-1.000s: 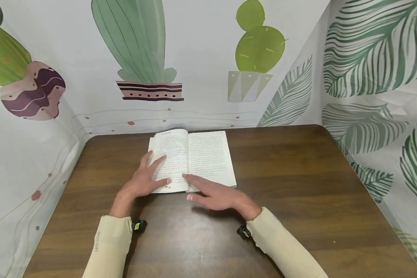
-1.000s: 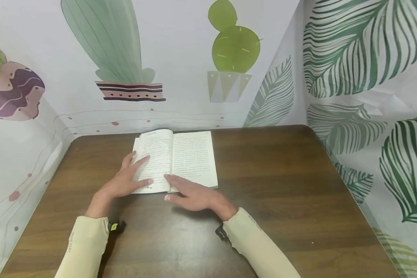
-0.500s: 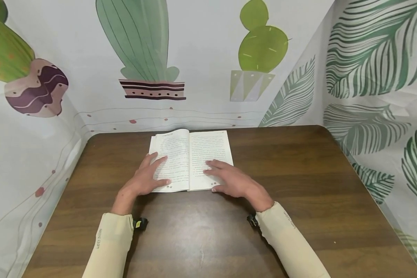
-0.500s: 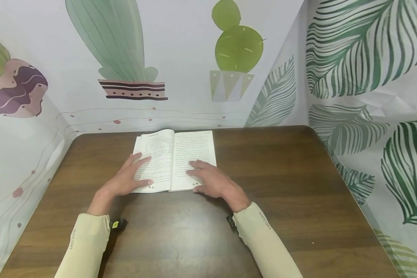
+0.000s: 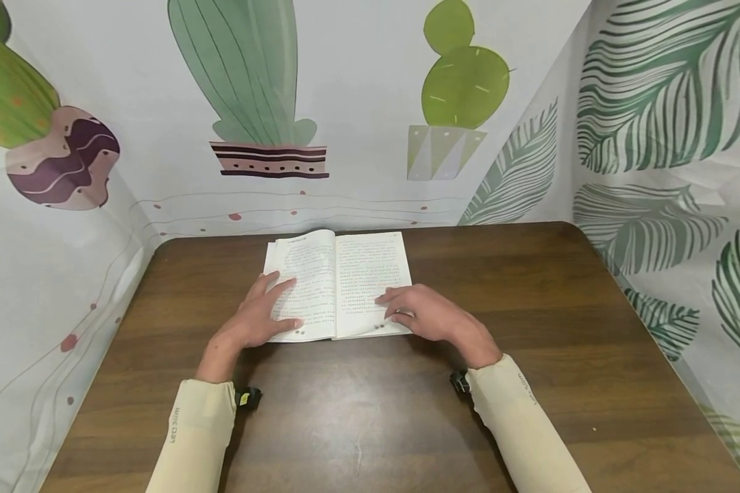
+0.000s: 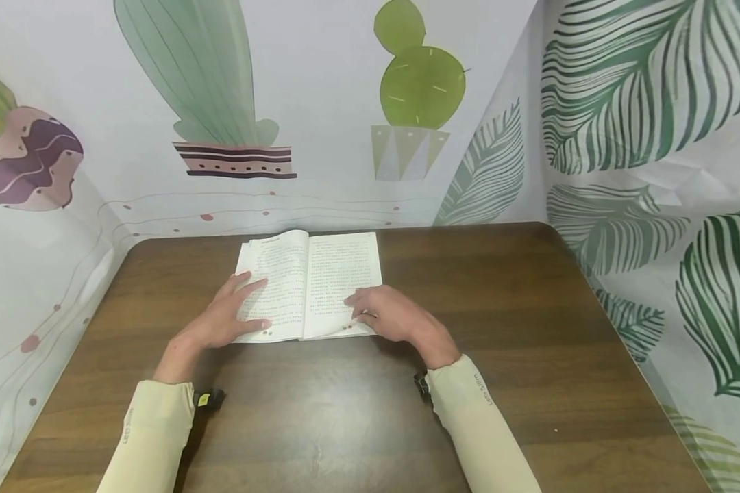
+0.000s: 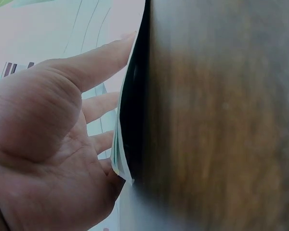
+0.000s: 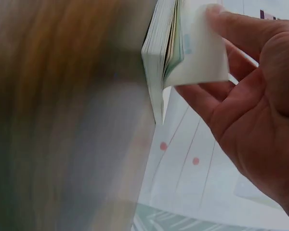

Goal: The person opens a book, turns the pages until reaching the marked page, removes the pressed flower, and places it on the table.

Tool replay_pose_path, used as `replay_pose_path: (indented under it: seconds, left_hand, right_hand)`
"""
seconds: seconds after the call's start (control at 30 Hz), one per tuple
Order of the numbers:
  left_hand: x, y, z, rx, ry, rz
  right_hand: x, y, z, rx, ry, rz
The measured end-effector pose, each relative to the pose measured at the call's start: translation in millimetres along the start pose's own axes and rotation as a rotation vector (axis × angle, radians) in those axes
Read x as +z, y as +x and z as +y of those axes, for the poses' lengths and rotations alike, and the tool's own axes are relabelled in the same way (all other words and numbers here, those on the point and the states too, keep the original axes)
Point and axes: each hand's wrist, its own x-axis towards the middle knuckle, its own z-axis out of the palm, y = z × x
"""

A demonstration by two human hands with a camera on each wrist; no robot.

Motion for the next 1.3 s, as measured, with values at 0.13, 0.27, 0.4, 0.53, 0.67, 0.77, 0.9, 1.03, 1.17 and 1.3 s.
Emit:
replay_pose_path:
  seconds: [0.13, 0.27, 0.4, 0.53, 0.67, 0.77, 0.9, 1.03, 1.17, 1.3]
  left_hand:
    - [0.3, -1.3, -0.6, 0.001, -0.003, -0.001]
    - [0.7, -1.5, -0.7, 0.010, -0.007, 0.003]
    - [0.4, -1.7, -0.6, 0.017, -0.010, 0.007]
    - [0.0, -2.1, -0.8, 0.023, -0.012, 0.006]
    - [0.2, -1.9, -1.7, 0.026, -0.012, 0.008]
    - [0.0, -1.6, -2.2, 0.031, -0.009, 0.009]
    - [-1.4, -2.1, -1.5, 0.044, -0.019, 0.009]
    - [-2.4, -2.4, 0.2, 0.045, -0.026, 0.006]
    - [-2.2, -2.3, 0.1, 0.037, -0.020, 0.004]
    - [-2.1, -1.7, -0.8, 0.033, -0.012, 0.006]
  right_hand:
    - [-2.5, -2.5, 5.2, 0.072, 0.012, 0.029]
    - [-3.9, -6.4, 13.3, 0.157, 0.012, 0.088]
    - [-4.9, -9.9, 21.3, 0.253, -0.011, 0.184]
    - [-5.4, -10.5, 24.1, 0.387, 0.009, 0.251]
    - [-2.5, -5.7, 20.1, 0.401, 0.174, 0.288]
    - [1.5, 0.4, 13.4, 0.347, 0.406, 0.299]
    - [8.2, 8.3, 2.5, 0.300, 0.601, 0.277]
    - [16.0, 13.5, -6.4, 0.290, 0.609, 0.256]
    - [25.0, 17.4, -12.8, 0.268, 0.575, 0.230]
    - [33.3, 21.7, -18.5, 0.190, 0.553, 0.184]
